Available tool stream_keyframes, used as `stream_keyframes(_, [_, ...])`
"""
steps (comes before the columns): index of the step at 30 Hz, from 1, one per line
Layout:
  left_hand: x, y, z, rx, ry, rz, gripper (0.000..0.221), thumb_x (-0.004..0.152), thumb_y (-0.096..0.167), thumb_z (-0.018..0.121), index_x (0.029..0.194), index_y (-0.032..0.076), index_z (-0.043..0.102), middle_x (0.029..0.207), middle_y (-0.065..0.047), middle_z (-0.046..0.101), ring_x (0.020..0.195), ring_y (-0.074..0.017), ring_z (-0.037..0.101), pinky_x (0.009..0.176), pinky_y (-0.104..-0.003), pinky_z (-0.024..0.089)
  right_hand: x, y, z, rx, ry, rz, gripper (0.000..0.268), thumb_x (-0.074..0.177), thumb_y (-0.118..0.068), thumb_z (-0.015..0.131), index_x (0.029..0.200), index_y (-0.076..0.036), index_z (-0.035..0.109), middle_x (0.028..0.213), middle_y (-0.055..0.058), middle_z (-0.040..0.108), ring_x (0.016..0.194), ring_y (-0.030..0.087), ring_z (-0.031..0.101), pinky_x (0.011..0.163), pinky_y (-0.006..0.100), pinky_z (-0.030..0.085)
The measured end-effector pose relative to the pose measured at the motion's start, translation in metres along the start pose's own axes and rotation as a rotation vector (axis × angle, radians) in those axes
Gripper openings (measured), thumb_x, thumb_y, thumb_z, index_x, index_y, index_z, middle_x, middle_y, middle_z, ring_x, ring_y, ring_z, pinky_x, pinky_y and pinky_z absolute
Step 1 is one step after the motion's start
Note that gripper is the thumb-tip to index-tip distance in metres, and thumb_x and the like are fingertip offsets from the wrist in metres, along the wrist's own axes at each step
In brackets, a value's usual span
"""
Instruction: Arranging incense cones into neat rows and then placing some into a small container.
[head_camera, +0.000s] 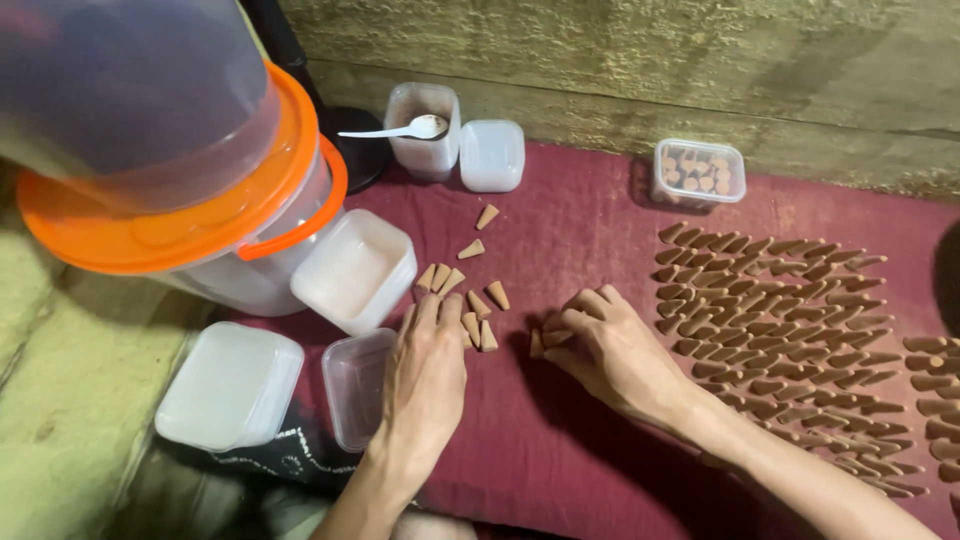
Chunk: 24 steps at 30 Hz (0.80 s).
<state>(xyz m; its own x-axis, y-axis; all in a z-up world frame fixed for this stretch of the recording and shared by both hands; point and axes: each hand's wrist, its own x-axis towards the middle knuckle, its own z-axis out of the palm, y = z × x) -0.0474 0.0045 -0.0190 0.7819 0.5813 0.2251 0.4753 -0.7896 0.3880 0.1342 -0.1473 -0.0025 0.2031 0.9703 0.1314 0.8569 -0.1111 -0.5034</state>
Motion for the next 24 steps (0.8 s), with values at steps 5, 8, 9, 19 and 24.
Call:
stream_keyframes(5, [0.019,-0.009,-0.020,0.018,-0.181,-0.051,0.043,0.080,-0.008,0.073,0.121,-0.001,0.061,0.115,-0.021,0.063,0.108,-0.0382,0.066,0.089,-0.042,0.059,0.031,0.005,0.026,-0.052,-0.031,0.021,0.023,0.085,-0.033,0.076,0.102,-0.017,0.074,0.096,0.006,0.065,0.096,0.029,0.061,0.081,0.041,0.055])
stream_keyframes(8, [0.028,-0.019,-0.014,0.039,-0.290,-0.021,0.044,0.077,-0.010,0.075,0.120,-0.003,0.064,0.117,-0.022,0.063,0.109,-0.0400,0.066,0.091,-0.044,0.059,0.043,0.009,0.034,-0.075,-0.087,0.016,0.028,0.083,-0.034,0.078,0.104,-0.017,0.074,0.097,0.008,0.066,0.098,0.031,0.062,0.081,0.043,0.054])
stream_keyframes(9, [0.029,-0.022,-0.011,0.032,-0.354,-0.009,0.044,0.076,-0.009,0.077,0.117,-0.003,0.065,0.118,-0.022,0.063,0.110,-0.0408,0.066,0.091,-0.045,0.059,0.044,0.010,0.037,-0.076,-0.113,0.027,0.031,0.082,-0.035,0.078,0.106,-0.016,0.074,0.098,0.009,0.066,0.098,0.032,0.062,0.082,0.044,0.054])
stream_keyframes(19, [0.029,-0.053,0.021,0.012,-0.400,-0.032,0.033,0.088,0.018,0.077,0.116,0.007,0.065,0.112,-0.014,0.062,0.105,-0.0352,0.066,0.088,-0.045,0.059,0.051,-0.005,0.054,-0.074,-0.099,0.072,0.033,0.083,-0.040,0.077,0.109,-0.020,0.073,0.096,0.005,0.065,0.097,0.030,0.061,0.079,0.043,0.050])
stream_keyframes(24, [0.021,-0.043,0.002,-0.280,-0.303,-0.090,0.027,0.092,0.009,0.066,0.118,0.010,0.060,0.111,-0.021,0.061,0.102,-0.0464,0.065,0.087,-0.054,0.059,0.046,-0.006,0.063,-0.007,0.004,0.014,0.031,0.084,-0.035,0.077,0.108,-0.018,0.070,0.093,0.005,0.062,0.096,0.030,0.061,0.075,0.042,0.050])
